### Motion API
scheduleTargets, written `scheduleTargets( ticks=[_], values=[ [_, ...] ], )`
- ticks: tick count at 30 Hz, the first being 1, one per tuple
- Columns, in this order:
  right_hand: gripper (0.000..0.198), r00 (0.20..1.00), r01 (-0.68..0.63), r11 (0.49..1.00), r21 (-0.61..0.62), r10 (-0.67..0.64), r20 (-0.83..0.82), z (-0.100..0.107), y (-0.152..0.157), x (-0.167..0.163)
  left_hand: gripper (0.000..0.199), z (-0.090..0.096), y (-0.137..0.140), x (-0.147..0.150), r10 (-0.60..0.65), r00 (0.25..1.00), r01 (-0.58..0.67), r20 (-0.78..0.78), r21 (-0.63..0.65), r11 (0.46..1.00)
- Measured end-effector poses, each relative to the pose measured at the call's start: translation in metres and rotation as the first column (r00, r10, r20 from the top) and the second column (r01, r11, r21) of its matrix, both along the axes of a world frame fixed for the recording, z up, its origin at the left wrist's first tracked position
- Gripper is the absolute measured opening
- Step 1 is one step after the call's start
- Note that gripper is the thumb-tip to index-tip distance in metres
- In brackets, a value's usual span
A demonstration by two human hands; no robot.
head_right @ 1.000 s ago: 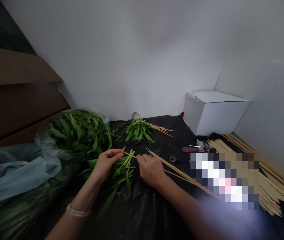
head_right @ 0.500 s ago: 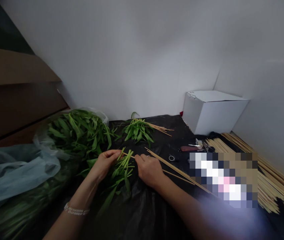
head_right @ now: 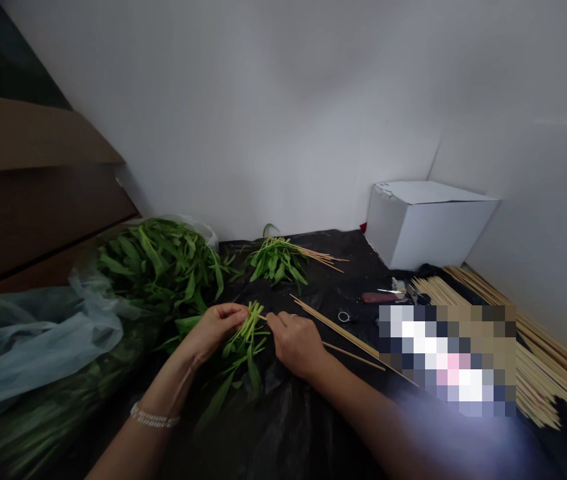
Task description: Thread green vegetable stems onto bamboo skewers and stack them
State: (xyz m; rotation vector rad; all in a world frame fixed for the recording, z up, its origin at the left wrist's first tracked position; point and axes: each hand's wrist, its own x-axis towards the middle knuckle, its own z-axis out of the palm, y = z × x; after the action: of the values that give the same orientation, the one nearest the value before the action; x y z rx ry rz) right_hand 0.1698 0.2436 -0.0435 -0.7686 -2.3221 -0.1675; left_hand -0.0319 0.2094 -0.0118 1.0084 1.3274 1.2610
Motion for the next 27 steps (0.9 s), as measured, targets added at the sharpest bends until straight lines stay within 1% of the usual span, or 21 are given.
scheduleTargets(
  ticks=[3, 6, 8, 10, 13, 15, 18, 20, 22, 24, 27],
  values=[
    [0.024, 1.0, -0.005, 1.0, 0.009, 0.005, 0.001, 0.001, 0.001, 0.0, 0.03, 0.003, 0.0, 0.0, -0.025, 0.998, 0.026, -0.06, 0.022, 0.999],
    [0.023, 0.999, -0.007, 1.0, 0.019, 0.007, -0.032, 0.004, 0.003, 0.003, 0.029, 0.008, 0.0, -0.001, 0.006, 0.989, 0.008, -0.148, 0.095, 0.995],
    [0.024, 0.997, -0.019, 1.0, 0.019, 0.021, -0.072, 0.007, 0.005, 0.006, 0.03, 0.011, 0.0, -0.002, 0.025, 0.98, -0.001, -0.196, 0.121, 0.993],
    [0.025, 0.993, -0.033, 0.999, 0.029, 0.036, -0.116, 0.01, 0.006, 0.008, 0.03, 0.012, -0.001, -0.003, -0.008, 0.975, 0.035, -0.223, 0.117, 0.992],
    [0.024, 0.986, -0.043, 0.998, 0.044, 0.049, -0.159, 0.014, 0.006, 0.01, 0.026, 0.01, -0.001, -0.003, -0.096, 0.961, 0.127, -0.26, 0.107, 0.986],
    [0.022, 0.986, -0.057, 0.997, 0.049, 0.065, -0.157, 0.015, 0.005, 0.01, 0.02, 0.006, -0.002, -0.002, -0.121, 0.933, 0.165, -0.338, 0.103, 0.981],
    [0.021, 0.988, -0.088, 0.994, 0.07, 0.096, -0.124, 0.015, 0.002, 0.008, 0.012, 0.0, -0.002, 0.0, -0.198, 0.855, 0.252, -0.478, 0.051, 0.966],
    [0.022, 0.989, -0.102, 0.99, 0.095, 0.111, -0.099, 0.016, -0.001, 0.007, 0.01, -0.003, -0.003, 0.002, -0.246, 0.809, 0.3, -0.534, 0.016, 0.954],
    [0.021, 0.989, -0.115, 0.986, 0.122, 0.125, -0.079, 0.017, -0.003, 0.006, 0.008, -0.003, -0.004, 0.003, -0.235, 0.779, 0.301, -0.581, 0.018, 0.953],
    [0.021, 0.988, -0.129, 0.982, 0.141, 0.139, -0.062, 0.017, -0.004, 0.006, 0.008, -0.003, -0.004, 0.003, -0.195, 0.759, 0.288, -0.622, 0.052, 0.956],
    [0.02, 0.988, -0.141, 0.979, 0.149, 0.149, -0.041, 0.018, -0.005, 0.006, 0.011, -0.004, -0.004, 0.005, -0.163, 0.747, 0.289, -0.644, 0.095, 0.952]
  ],
)
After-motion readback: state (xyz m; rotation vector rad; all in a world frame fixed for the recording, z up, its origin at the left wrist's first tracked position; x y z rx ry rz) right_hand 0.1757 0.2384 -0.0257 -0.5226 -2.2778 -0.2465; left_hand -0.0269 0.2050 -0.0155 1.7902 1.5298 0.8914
